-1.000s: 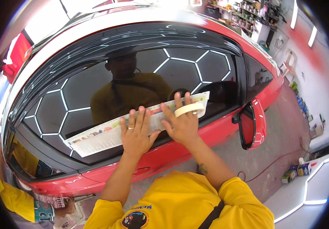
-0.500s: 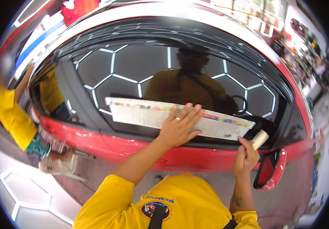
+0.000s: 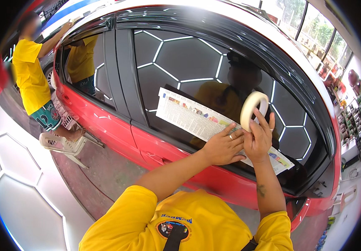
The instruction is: The person tapes newspaper strips to the rear window and door frame of a red car using masking tape. They smooth each strip, tear tape from the roll, and reposition the paper to cover the glass and trim edges.
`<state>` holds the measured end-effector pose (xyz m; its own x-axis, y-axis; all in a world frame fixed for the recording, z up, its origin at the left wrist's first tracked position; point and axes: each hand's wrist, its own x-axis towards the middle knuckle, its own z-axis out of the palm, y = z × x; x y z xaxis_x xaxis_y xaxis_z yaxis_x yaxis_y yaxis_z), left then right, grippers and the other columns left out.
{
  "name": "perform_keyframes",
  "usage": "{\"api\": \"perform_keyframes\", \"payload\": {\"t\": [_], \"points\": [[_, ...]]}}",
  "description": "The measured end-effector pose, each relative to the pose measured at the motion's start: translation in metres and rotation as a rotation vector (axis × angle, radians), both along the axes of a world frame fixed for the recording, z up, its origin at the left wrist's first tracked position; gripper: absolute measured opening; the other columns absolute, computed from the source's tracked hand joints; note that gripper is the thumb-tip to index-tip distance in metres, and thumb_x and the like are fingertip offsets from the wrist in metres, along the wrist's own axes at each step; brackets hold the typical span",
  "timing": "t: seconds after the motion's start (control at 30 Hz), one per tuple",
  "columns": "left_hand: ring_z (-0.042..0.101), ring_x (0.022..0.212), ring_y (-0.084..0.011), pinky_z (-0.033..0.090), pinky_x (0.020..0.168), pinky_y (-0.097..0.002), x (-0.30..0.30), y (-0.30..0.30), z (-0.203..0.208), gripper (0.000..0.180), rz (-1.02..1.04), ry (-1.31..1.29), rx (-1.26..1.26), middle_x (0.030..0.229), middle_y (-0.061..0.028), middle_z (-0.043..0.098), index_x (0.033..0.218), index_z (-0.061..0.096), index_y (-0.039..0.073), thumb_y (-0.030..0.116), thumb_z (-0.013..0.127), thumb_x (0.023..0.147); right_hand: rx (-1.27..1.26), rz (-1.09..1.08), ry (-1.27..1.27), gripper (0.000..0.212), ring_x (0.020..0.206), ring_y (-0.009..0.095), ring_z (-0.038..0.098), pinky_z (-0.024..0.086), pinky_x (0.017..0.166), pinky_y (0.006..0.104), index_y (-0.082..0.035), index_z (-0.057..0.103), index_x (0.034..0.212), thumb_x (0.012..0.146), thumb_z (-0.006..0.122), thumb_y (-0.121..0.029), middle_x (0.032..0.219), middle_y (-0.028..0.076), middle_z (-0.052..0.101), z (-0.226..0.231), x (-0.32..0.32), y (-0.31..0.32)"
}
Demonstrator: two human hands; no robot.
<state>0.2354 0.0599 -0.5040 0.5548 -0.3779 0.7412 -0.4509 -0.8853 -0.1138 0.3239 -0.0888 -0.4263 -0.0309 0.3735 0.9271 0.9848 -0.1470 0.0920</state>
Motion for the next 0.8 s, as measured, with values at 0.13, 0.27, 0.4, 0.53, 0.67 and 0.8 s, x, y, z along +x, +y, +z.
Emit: {"api": "perform_keyframes", "payload": {"t": [0.13, 0.27, 0.4, 0.53, 0.67, 0.8], "points": [[0.040, 0.160, -0.0296, 0.019, 0.134, -0.0591, -0.008, 0.013, 0.001, 0.074, 0.100, 0.123, 0.061, 0.159, -0.0095, 0.059, 0.147, 0.064, 0.011, 0.064, 0.069, 0.096, -0.070, -0.046, -0.010, 0.016, 0.116, 0.034, 0.074, 0.030, 0.128, 0.0579, -0.003, 0.069, 0.110, 0.101, 0.072, -0.017, 0.113, 0.013, 0.079, -0.005, 0.001, -0.001], [0.030, 0.166, -0.0274, 0.017, 0.134, -0.0598, -0.039, 0.077, 0.039, 0.091, 0.218, 0.355, -0.114, 0.175, -0.0062, 0.042, 0.166, 0.048, 0.024, 0.057, 0.080, 0.087, -0.091, -0.036, 0.017, 0.034, 0.096, 0.030, 0.070, 0.036, 0.122, 0.0559, -0.003, 0.070, 0.118, 0.098, 0.074, -0.031, 0.094, 0.008, 0.071, -0.012, 0.001, -0.011], [0.019, 0.167, -0.0444, 0.007, 0.132, -0.0679, -0.070, 0.194, 0.039, 0.084, 0.546, 0.042, 0.025, 0.179, -0.0223, 0.028, 0.163, 0.054, 0.026, 0.051, 0.080, 0.088, 0.030, 0.084, 0.081, 0.043, 0.090, 0.032, 0.069, 0.042, 0.117, 0.0569, -0.003, 0.061, 0.124, 0.087, 0.079, -0.012, 0.093, 0.012, 0.069, -0.009, -0.002, -0.002], [0.014, 0.168, -0.0465, 0.004, 0.132, -0.0680, -0.074, 0.206, 0.051, 0.073, 0.591, 0.001, 0.032, 0.181, -0.0250, 0.020, 0.161, 0.057, 0.022, 0.047, 0.073, 0.095, 0.059, 0.027, 0.031, 0.035, 0.098, 0.029, 0.073, 0.043, 0.118, 0.0532, -0.005, 0.066, 0.114, 0.086, 0.084, -0.012, 0.095, 0.011, 0.074, 0.000, -0.002, 0.002], [0.024, 0.163, -0.0516, 0.018, 0.129, -0.0664, -0.062, 0.123, 0.067, 0.070, 0.610, -0.277, -0.226, 0.175, -0.0282, 0.030, 0.157, 0.061, 0.014, 0.030, 0.082, 0.092, 0.070, 0.031, -0.032, 0.038, 0.097, 0.024, 0.073, 0.039, 0.121, 0.0516, -0.010, 0.068, 0.114, 0.086, 0.088, -0.027, 0.090, 0.002, 0.072, 0.002, -0.002, 0.001], [0.070, 0.121, -0.0370, 0.056, 0.104, -0.0458, -0.057, 0.021, 0.101, 0.053, -0.088, -0.205, -0.421, 0.130, -0.0169, 0.073, 0.121, 0.075, 0.001, 0.000, 0.095, 0.072, 0.120, 0.000, -0.040, 0.039, 0.077, 0.021, 0.065, 0.042, 0.119, 0.0489, -0.010, 0.070, 0.121, 0.092, 0.083, -0.032, 0.079, -0.001, 0.062, 0.000, -0.002, 0.003]]}}
